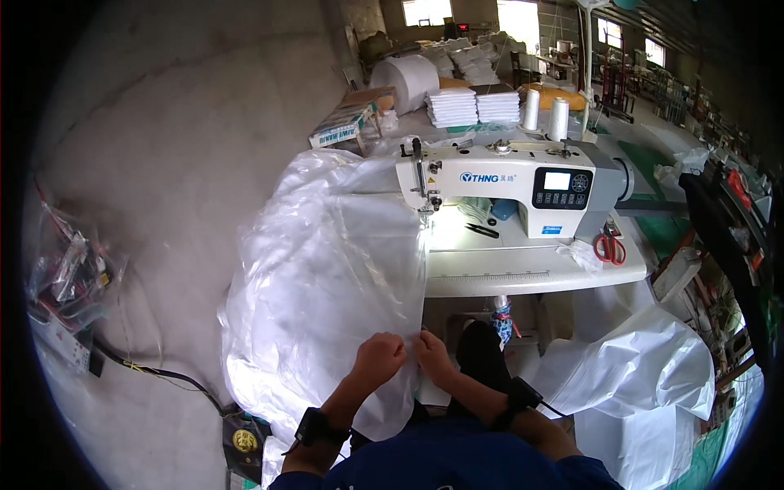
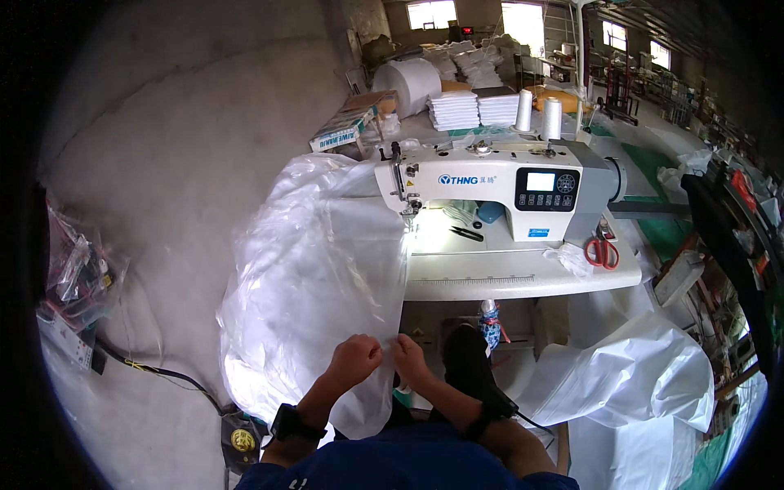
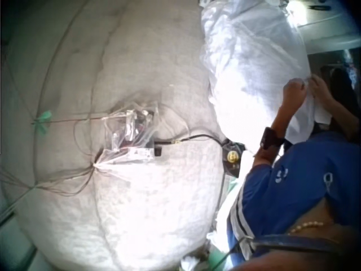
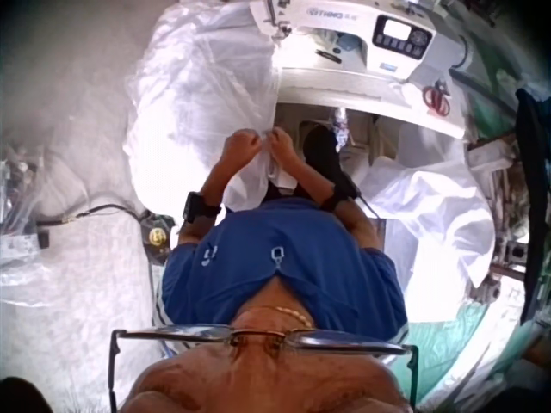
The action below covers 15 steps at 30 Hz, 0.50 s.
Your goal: Using an industrial sewing machine to stitch together large white plastic/fabric bags in a manufacturing setting.
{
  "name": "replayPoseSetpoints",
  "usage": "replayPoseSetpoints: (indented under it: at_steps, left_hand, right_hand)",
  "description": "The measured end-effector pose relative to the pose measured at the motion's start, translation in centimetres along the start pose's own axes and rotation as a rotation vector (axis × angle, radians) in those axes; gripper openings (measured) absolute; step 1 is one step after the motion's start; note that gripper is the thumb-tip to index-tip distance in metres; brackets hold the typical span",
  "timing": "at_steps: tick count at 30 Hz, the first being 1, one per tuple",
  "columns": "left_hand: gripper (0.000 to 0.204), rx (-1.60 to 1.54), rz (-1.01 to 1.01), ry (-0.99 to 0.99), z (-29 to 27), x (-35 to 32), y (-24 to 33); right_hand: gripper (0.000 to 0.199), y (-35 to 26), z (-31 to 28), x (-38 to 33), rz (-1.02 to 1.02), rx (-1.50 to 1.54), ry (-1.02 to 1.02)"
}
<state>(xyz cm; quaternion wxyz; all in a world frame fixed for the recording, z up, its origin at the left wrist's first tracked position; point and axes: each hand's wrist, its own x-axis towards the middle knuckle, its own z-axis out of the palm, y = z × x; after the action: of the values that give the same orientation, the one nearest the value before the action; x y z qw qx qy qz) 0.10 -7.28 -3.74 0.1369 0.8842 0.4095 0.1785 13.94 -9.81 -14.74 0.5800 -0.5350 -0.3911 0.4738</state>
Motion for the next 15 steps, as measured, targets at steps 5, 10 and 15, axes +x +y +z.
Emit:
replayPoseSetpoints:
  at_steps: [5, 10, 15]
  left_hand:
    - [0.021, 0.261, 0.014, 0.348, 1.9, -1.1, 1.0]
    - [0.020, 0.075, -0.032, -0.055, 3.1, -1.9, -0.2]
    - [0.021, -0.024, 0.007, 0.012, 1.6, -3.1, 1.6]
  right_hand:
    - [0.017, -1.8, -0.4, -0.7, 0.063, 0.082, -0.023]
    - [0.017, -0.6, -0.7, -0.2, 0.036, -0.051, -0.003]
    - [0.016, 0.4, -1.4, 0.4, -0.010, 0.015, -0.017]
